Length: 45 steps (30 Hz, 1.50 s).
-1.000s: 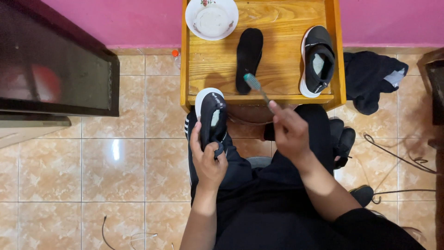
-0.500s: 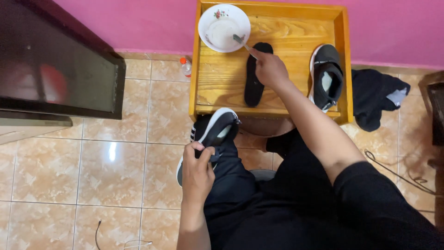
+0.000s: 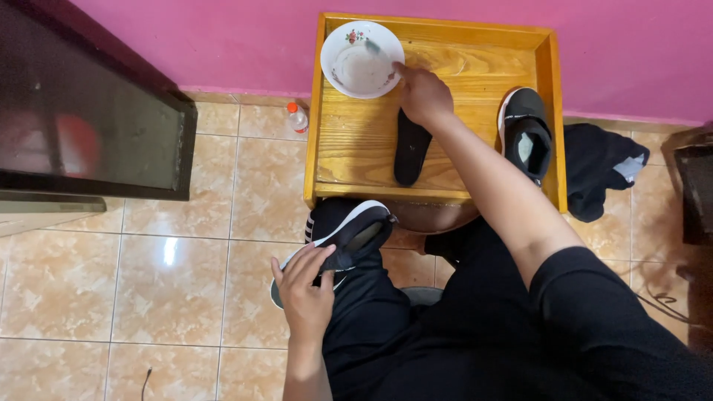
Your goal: The person scrubs a black sneaker with a toothbrush, repeatedly dipping the brush into a small bowl of liquid and brushing the shoe's upper, sides, and sole. The shoe is rotated and repositioned throughout the process.
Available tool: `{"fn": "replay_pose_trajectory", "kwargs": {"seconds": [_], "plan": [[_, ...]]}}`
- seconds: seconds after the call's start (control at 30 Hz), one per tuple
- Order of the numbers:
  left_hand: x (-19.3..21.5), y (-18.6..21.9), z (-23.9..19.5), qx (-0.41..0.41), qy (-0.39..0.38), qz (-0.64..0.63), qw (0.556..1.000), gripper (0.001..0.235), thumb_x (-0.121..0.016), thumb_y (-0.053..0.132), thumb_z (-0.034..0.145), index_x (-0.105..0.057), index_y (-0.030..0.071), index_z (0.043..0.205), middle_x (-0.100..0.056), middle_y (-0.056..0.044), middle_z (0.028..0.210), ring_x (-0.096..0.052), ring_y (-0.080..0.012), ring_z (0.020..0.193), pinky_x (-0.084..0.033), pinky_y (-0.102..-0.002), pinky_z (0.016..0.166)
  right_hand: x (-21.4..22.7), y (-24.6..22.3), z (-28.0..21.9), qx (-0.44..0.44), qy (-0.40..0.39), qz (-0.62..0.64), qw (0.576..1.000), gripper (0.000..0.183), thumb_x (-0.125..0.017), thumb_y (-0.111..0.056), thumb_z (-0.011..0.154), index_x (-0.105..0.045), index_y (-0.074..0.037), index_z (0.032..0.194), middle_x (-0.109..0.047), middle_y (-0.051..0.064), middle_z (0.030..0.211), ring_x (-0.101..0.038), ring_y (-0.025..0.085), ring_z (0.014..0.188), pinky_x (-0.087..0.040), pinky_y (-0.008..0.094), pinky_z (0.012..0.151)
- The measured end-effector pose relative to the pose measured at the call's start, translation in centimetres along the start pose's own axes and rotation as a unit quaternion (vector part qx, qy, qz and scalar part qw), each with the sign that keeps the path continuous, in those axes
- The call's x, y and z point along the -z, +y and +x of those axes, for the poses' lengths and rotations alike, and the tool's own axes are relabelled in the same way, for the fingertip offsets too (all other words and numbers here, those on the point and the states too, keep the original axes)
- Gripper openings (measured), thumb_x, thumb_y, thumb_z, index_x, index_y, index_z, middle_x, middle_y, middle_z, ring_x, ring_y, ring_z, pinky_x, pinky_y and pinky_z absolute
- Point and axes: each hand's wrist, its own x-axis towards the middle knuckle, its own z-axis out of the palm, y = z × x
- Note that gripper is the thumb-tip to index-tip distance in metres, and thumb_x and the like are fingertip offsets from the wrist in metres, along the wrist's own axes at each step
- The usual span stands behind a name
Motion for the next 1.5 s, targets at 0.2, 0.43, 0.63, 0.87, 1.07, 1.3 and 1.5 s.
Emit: {"fn": "replay_pose_trajectory", "kwargs": {"seconds": [0.2,0.43,0.63,0.87,1.07,1.3,1.5], "plan": [[0.4,0.2,0.3,-0.021,0.030,-0.010,0.999,0.040,-0.067,-0.008,0.084,-0.076,0.021,0.111,-0.073,0.003,0.114,-0.065,-0.0253,0.122,-0.035,-0.060,0.114,-3.1,1.6,-0.1,0.005,0.018,0.022,1.000,0.060,-0.038,-0.018,0.097,-0.047,-0.031,0.156,-0.063,0.018,0.134,-0.053,0.046,0.120,-0.050,0.057,0.086],[0.2,-0.6,-0.3,-0.017,0.028,-0.023,0.999,0.041,-0.070,-0.007,0.081,-0.073,0.015,0.115,-0.071,-0.005,0.111,-0.067,-0.0245,0.107,-0.043,-0.049,0.109,-2.6,-0.4,-0.3,-0.018,-0.006,0.012,1.000,0.068,-0.039,-0.013,0.093,-0.041,-0.030,0.159,-0.064,0.016,0.124,-0.062,0.041,0.103,-0.049,0.054,0.067],[-0.7,-0.4,-0.1,-0.011,0.022,-0.015,1.000,0.042,-0.072,-0.007,0.079,-0.074,0.017,0.113,-0.071,-0.003,0.109,-0.068,-0.0233,0.104,-0.042,-0.051,0.111,-3.0,-0.8,1.2,-0.035,-0.060,-0.040,0.997,0.070,-0.041,-0.009,0.093,-0.041,-0.033,0.159,-0.060,0.013,0.135,-0.064,0.039,0.102,-0.052,0.049,0.066],[-0.9,-0.3,-0.3,-0.017,0.028,-0.013,0.999,0.042,-0.075,-0.006,0.079,-0.074,0.017,0.114,-0.071,-0.002,0.111,-0.067,-0.0216,0.106,-0.041,-0.052,0.113,-2.2,-1.4,0.7,-0.036,-0.038,-0.035,0.998,0.071,-0.043,-0.011,0.093,-0.038,-0.033,0.160,-0.061,0.013,0.127,-0.065,0.038,0.098,-0.051,0.048,0.064],[-0.9,0.0,-0.1,-0.015,0.033,-0.010,0.999,0.040,-0.075,-0.005,0.078,-0.075,0.017,0.111,-0.071,0.000,0.107,-0.068,-0.0207,0.104,-0.041,-0.053,0.113,-3.3,0.6,-0.4,-0.005,0.031,-0.005,0.999,0.065,-0.039,-0.020,0.095,-0.041,-0.033,0.158,-0.059,0.016,0.121,-0.061,0.042,0.102,-0.049,0.055,0.074],[-0.5,0.9,-0.1,-0.008,0.042,0.034,0.999,0.046,-0.080,-0.002,0.069,-0.075,0.026,0.105,-0.070,0.008,0.106,-0.066,-0.0155,0.109,-0.007,-0.067,0.121,-3.8,0.3,-1.4,0.036,0.002,-0.053,0.998,0.069,-0.041,-0.008,0.090,-0.043,-0.028,0.156,-0.061,0.018,0.122,-0.063,0.048,0.100,-0.051,0.061,0.072],[-0.5,0.4,0.2,-0.011,0.045,0.031,0.998,0.044,-0.077,-0.003,0.071,-0.075,0.025,0.105,-0.071,0.007,0.107,-0.065,-0.0173,0.107,-0.014,-0.069,0.120,-4.7,0.8,-0.5,0.051,0.034,-0.020,0.998,0.069,-0.037,-0.011,0.095,-0.033,-0.028,0.162,-0.059,0.020,0.123,-0.062,0.047,0.101,-0.051,0.059,0.073]]}}
